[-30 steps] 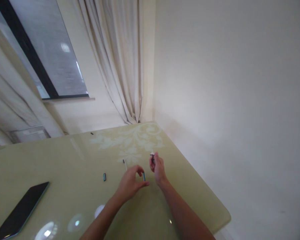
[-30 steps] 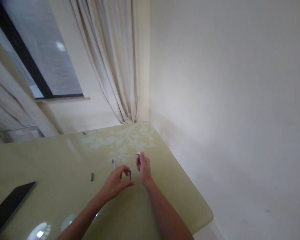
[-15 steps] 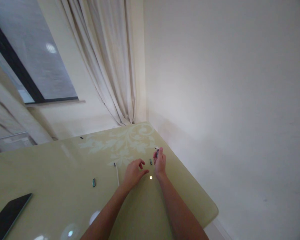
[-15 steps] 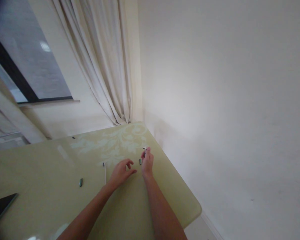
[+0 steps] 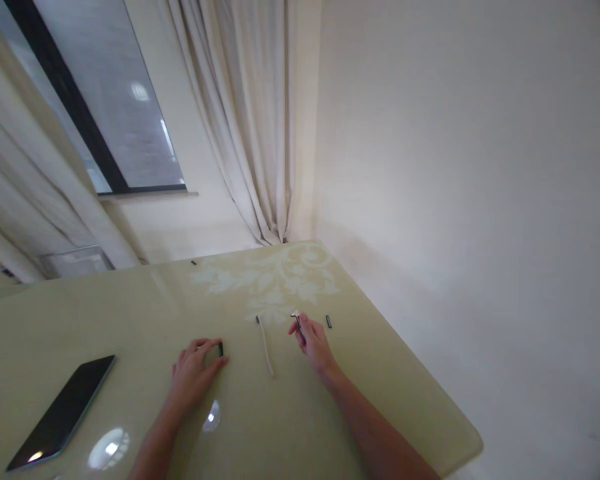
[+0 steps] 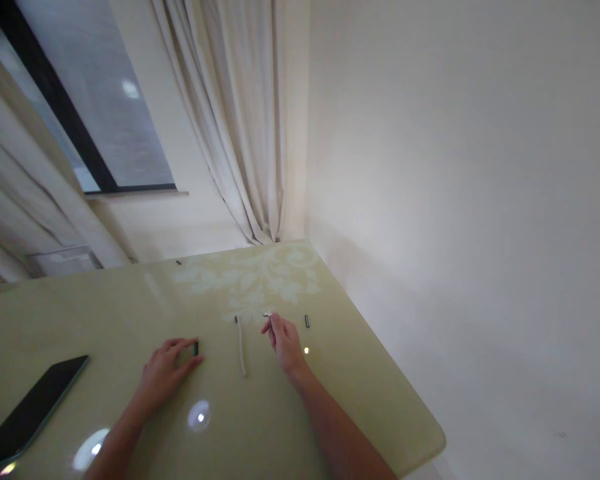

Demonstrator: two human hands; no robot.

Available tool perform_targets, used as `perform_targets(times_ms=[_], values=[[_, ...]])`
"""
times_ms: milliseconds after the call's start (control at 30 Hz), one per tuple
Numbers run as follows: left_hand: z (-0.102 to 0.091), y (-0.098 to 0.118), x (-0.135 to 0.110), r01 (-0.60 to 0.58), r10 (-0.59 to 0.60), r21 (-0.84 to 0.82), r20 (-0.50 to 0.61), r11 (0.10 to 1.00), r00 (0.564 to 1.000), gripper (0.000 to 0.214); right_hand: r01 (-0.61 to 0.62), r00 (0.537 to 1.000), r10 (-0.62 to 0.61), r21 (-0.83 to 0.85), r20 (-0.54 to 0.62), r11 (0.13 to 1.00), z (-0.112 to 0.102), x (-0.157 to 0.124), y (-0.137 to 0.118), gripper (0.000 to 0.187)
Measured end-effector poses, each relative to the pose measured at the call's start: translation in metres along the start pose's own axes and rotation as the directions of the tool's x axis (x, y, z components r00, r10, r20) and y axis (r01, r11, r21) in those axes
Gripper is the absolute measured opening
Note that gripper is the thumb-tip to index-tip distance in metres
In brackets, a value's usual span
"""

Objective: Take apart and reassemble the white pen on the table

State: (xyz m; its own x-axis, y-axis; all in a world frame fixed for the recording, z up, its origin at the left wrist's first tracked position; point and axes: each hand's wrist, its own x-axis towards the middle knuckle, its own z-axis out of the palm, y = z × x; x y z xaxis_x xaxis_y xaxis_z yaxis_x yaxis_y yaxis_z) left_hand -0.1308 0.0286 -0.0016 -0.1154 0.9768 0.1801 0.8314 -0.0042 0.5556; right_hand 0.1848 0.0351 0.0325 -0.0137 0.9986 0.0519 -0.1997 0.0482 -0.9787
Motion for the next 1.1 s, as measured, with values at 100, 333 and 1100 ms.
perform_targets(times_ms=[100, 333, 1100], values=[[0.005, 0.0, 0.003, -0.04, 0.037, -0.077, -0.04, 0.996, 0.999, 0.04, -0.011, 0.999, 0.013, -0.038, 0.035, 0.999, -0.002, 0.0, 0.002, 0.078], [0.01, 0.048, -0.02, -0.222, 0.175, -0.394, -0.15, 0.892, 0.973, 0.042, -0.094, 0.983, 0.105, -0.075, 0.151, 0.993, 0.001, -0.006, 0.006, 0.062], [0.026, 0.112, -0.065, -0.442, 0.348, -0.527, -0.274, 0.726, 0.897, 0.035, -0.346, 0.869, 0.243, 0.18, 0.431, 0.921, 0.023, -0.031, 0.003, 0.048]])
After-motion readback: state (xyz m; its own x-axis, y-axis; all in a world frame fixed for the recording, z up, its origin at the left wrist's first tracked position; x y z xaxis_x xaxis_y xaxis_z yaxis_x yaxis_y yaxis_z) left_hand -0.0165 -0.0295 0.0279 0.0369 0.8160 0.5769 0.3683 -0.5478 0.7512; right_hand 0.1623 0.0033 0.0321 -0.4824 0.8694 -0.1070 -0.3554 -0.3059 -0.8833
